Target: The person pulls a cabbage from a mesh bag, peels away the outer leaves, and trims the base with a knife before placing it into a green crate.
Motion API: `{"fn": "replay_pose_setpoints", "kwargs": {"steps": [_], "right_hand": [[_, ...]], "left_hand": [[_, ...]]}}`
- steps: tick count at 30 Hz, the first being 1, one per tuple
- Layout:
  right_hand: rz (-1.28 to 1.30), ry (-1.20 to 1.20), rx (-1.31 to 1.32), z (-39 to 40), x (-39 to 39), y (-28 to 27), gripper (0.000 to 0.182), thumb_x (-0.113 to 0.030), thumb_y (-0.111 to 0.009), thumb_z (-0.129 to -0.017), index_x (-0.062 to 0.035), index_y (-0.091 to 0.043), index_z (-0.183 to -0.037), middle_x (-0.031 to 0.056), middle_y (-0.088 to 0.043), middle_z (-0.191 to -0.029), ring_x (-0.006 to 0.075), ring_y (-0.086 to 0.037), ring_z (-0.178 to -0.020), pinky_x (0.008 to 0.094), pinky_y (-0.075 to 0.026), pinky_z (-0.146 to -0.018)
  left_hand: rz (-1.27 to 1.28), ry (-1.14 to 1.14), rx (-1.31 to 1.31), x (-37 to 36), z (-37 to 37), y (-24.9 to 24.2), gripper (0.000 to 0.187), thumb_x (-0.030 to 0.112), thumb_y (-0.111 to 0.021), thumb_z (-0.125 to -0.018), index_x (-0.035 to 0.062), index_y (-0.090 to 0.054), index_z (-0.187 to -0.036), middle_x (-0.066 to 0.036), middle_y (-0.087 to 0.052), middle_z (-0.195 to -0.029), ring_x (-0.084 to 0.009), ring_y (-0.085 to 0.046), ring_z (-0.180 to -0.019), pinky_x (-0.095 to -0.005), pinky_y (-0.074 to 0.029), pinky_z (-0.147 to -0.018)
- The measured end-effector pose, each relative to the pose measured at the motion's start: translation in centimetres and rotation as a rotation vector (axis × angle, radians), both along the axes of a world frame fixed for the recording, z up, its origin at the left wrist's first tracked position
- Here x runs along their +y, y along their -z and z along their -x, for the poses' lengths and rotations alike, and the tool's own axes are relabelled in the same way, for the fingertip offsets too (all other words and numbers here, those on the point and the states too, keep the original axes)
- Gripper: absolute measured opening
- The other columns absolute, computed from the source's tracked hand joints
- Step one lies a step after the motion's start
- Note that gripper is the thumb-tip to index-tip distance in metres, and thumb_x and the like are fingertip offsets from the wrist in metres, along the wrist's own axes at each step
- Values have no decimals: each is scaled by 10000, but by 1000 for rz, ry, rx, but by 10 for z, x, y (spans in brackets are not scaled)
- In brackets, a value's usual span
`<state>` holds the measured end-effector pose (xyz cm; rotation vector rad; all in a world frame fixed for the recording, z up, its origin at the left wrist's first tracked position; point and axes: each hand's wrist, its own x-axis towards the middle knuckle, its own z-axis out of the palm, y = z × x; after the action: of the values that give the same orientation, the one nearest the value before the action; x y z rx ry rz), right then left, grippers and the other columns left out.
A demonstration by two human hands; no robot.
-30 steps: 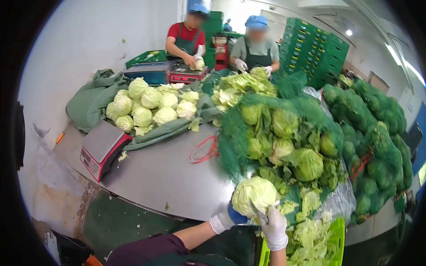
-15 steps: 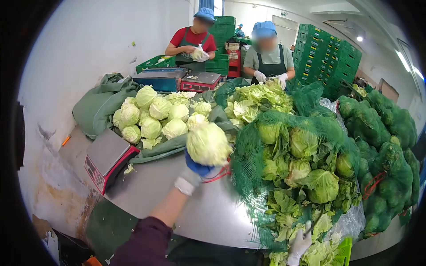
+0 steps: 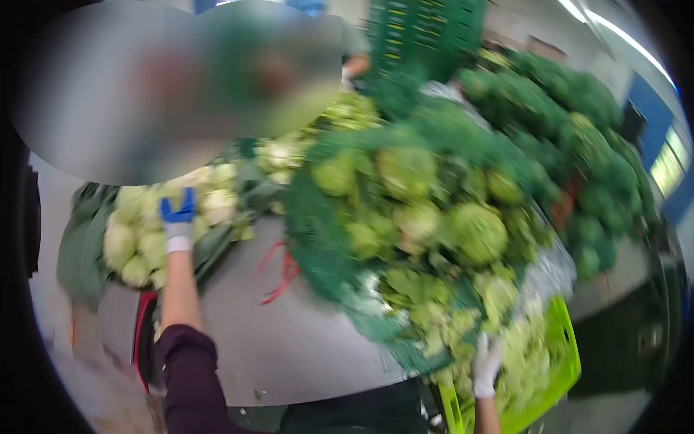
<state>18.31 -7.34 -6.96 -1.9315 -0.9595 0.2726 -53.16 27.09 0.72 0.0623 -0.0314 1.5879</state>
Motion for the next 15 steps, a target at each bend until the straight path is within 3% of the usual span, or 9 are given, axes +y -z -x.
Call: {"fn": "replay_pose_setpoints", "kwargs": {"steps": [1, 2, 3, 5, 6, 7, 9, 12, 15], "right_hand": [[-19, 25, 13, -1, -5, 10, 277, -242, -556, -938, 23, -560, -1018, 130, -612, -928, 215, -557, -808, 347, -456, -773], [12, 92, 185, 5, -10, 7, 290, -251, -559, -938, 23, -554, -1034, 139, -619, -971, 209, -572, -858, 350, -457, -793], [-34, 99, 33, 10, -16, 13, 298, -265, -550, -942, 15, -549, -1044, 155, -629, -944, 216, -600, -827, 368, -475, -756], [117, 164, 105, 11, -33, 27, 294, -315, -502, -955, -32, -551, -1023, 196, -623, -819, 310, -609, -661, 431, -476, -634], [124, 178, 26, 22, -41, 23, 282, -321, -490, -956, -47, -546, -991, 204, -614, -807, 346, -604, -679, 444, -467, -635], [194, 262, 209, 18, -69, 30, 300, -312, -505, -953, -21, -567, -995, 162, -594, -787, 254, -593, -650, 392, -458, -585], [242, 172, -194, 31, -78, 64, 275, -290, -500, -948, -29, -516, -864, 236, -583, -730, 440, -561, -619, 484, -451, -560], [427, 114, -283, 25, -102, 56, 306, -324, -546, -919, -45, -499, -801, 215, -576, -622, 420, -579, -599, 487, -465, -541], [495, -4, -366, -29, -104, 48, 345, -355, -536, -916, -25, -526, -816, 220, -603, -681, 394, -603, -621, 469, -491, -566]], "left_hand": [[193, -285, 234, 3, -15, -21, 650, 429, -563, -864, 31, -424, -1359, -175, -471, -1356, -306, -418, -1277, -371, -301, -1110], [132, -341, 457, 1, -27, -37, 558, 390, -546, -886, 49, -471, -1321, -183, -499, -1330, -300, -424, -1281, -395, -304, -1109], [85, -365, 428, 3, -47, -63, 467, 352, -510, -916, 88, -495, -1301, -183, -497, -1336, -301, -419, -1288, -417, -294, -1115], [146, -473, 595, -33, -136, -112, 402, 298, -396, -980, 135, -451, -1344, -192, -390, -1424, -317, -377, -1319, -441, -280, -1124], [83, -345, 696, -45, -163, -121, 421, 267, -367, -994, 137, -396, -1393, -199, -356, -1442, -315, -350, -1337, -455, -300, -1113], [-52, -254, 784, -32, -185, -108, 468, 274, -364, -998, 141, -313, -1444, -197, -344, -1449, -307, -351, -1340, -441, -322, -1103], [-311, 16, 1259, -71, -217, -88, 485, 225, -351, -1006, 107, -245, -1465, -151, -364, -1435, -255, -412, -1294, -383, -343, -1091], [-380, 334, 1468, -136, -304, -57, 502, 235, -518, -938, 59, -392, -1392, -97, -519, -1274, -186, -523, -1135, -303, -407, -979], [-541, 591, 1778, -194, -364, -28, 476, 189, -618, -867, 31, -506, -1302, -106, -572, -1245, -208, -556, -1112, -352, -441, -953]]}}
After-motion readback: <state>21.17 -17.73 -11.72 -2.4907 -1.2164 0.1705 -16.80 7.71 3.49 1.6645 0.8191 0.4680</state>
